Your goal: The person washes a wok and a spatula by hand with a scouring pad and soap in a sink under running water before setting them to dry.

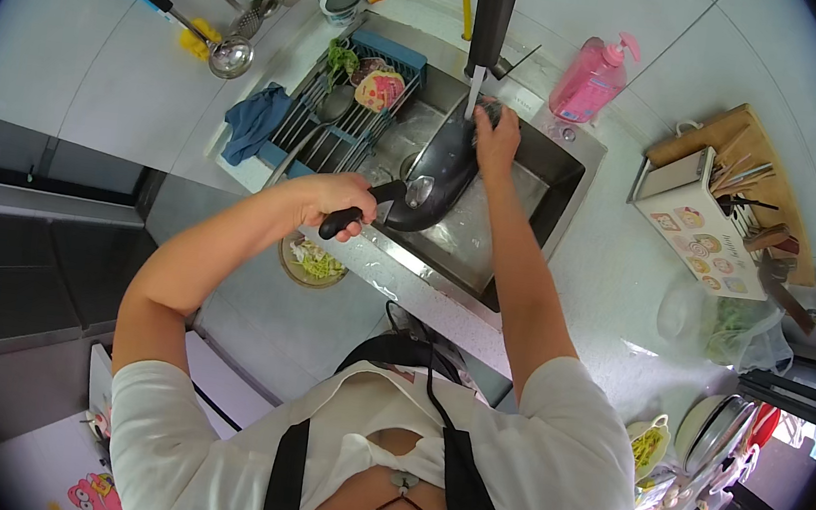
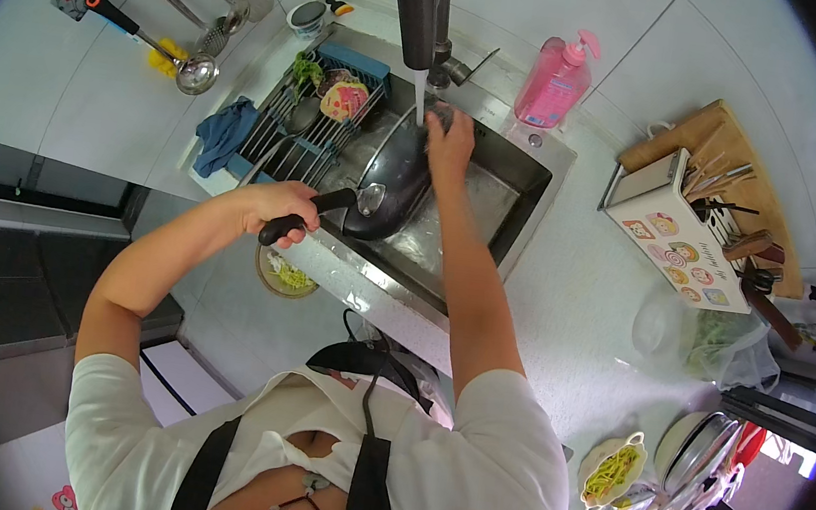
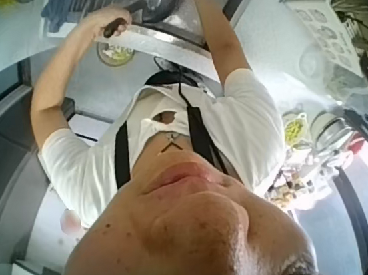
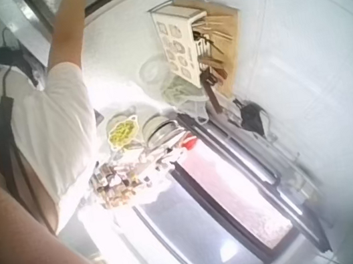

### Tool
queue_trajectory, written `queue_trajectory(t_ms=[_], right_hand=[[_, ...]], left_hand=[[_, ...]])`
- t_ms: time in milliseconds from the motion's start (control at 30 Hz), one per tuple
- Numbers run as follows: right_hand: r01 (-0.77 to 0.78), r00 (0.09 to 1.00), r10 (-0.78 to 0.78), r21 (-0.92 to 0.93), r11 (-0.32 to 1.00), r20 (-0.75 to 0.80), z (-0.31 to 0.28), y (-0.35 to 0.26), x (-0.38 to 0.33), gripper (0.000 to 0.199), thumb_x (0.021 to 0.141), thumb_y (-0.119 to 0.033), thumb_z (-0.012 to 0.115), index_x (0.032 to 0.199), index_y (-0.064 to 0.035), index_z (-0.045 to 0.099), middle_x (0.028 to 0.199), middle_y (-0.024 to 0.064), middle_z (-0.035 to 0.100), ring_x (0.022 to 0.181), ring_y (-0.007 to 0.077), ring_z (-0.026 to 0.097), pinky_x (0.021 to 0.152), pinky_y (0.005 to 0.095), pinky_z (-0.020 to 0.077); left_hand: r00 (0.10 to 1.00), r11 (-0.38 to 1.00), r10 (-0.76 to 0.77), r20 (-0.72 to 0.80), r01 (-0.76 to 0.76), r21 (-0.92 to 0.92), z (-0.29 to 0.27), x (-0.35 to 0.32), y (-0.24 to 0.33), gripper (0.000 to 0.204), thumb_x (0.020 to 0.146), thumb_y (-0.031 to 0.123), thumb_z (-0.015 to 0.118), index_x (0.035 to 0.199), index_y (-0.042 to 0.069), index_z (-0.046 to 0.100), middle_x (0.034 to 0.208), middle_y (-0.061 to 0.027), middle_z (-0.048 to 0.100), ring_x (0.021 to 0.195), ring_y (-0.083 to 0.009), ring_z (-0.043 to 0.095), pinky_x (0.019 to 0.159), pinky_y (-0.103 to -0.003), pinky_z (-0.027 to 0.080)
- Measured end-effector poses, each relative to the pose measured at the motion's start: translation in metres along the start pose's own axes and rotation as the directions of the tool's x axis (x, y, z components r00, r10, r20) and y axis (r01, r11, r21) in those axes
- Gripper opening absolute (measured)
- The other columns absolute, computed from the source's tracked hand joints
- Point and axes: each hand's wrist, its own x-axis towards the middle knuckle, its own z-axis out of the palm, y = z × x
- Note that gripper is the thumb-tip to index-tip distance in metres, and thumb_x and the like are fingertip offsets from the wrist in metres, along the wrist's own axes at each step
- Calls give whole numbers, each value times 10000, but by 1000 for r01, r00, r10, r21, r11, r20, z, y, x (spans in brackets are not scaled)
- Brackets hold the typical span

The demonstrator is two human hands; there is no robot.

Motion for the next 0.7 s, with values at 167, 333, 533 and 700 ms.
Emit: queue_trajectory(t_ms=[167,333,533,700], right_hand=[[-30,978,26,16,999,209,13,7,-7,233,744,-204,616,912,-44,591,889,160,543,861,330,531,760,368,419],[107,959,-131,107,989,251,10,-40,-55,171,722,-156,633,859,-59,599,844,132,533,826,302,537,720,348,426],[-164,975,170,-51,985,146,31,26,10,212,737,-207,638,870,-46,601,822,141,544,796,310,550,715,368,425],[-44,964,18,93,995,266,18,-9,-16,288,735,-242,637,914,-21,593,859,164,548,835,329,544,733,367,424]], left_hand=[[997,984,61,50,-51,-171,-10,-2,0,181,713,-6,542,862,19,442,682,-73,476,462,-118,454,347,-255,368],[996,980,53,68,-39,-197,-17,-8,-7,194,719,-8,533,884,19,434,697,-69,476,462,-117,445,349,-250,359],[997,985,74,37,-67,-161,-12,-8,-5,186,680,-23,559,785,-2,406,638,-83,457,460,-135,466,350,-269,390],[997,981,78,17,-74,-181,-16,-10,-13,198,680,-21,552,805,-8,400,635,-81,457,463,-136,469,351,-272,397]])
